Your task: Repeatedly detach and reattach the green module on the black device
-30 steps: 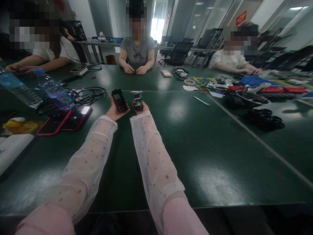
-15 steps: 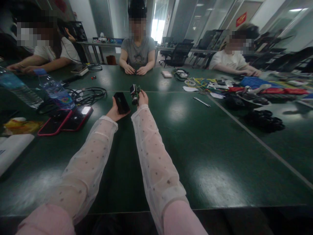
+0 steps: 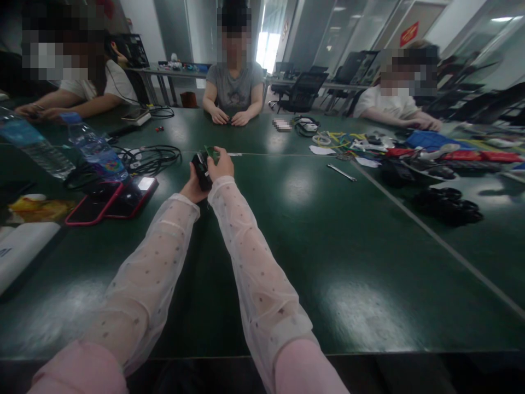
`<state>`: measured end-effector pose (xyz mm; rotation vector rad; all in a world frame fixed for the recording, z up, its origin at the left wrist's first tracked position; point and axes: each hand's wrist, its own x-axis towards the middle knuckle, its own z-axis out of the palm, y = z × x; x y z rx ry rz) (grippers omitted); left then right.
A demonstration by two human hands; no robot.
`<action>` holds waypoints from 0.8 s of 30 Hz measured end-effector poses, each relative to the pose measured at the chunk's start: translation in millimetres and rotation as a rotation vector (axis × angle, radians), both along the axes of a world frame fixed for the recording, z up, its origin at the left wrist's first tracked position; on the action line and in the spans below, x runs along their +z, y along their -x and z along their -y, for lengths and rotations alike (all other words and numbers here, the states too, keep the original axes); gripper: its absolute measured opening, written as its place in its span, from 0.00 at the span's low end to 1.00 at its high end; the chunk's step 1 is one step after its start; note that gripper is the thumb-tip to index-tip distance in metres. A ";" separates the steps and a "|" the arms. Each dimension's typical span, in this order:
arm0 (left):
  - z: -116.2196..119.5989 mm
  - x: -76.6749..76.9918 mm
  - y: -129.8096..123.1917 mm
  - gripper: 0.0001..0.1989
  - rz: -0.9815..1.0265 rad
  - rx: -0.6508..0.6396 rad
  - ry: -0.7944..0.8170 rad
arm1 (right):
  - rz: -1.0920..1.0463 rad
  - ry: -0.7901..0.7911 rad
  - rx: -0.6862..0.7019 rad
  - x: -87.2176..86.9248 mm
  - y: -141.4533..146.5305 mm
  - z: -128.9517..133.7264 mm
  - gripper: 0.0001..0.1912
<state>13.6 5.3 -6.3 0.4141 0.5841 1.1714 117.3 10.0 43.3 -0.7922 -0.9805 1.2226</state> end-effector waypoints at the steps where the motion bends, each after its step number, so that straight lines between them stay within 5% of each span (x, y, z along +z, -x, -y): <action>1: 0.0 0.3 -0.1 0.37 -0.004 0.006 0.002 | 0.024 -0.015 -0.008 0.9 1.4 3.3 0.09; 9: 5.6 7.3 -1.6 0.35 0.040 0.011 0.013 | 0.256 -0.101 -0.147 -6.6 17.9 13.8 0.15; 13: 2.6 2.7 -0.1 0.36 0.030 0.012 0.010 | 0.251 -0.143 -0.179 -15.5 12.8 -4.2 0.10; 16: 0.8 1.5 1.2 0.38 -0.004 0.040 0.073 | 0.231 0.002 -0.197 -24.3 1.3 -21.5 0.07; 22: 7.1 10.4 -0.5 0.37 0.012 0.093 0.183 | -0.258 0.451 0.044 -55.5 -38.3 -17.7 0.02; 24: 9.3 12.3 -1.3 0.36 0.008 0.101 0.188 | -0.522 0.427 0.165 -62.4 -52.6 -10.0 0.07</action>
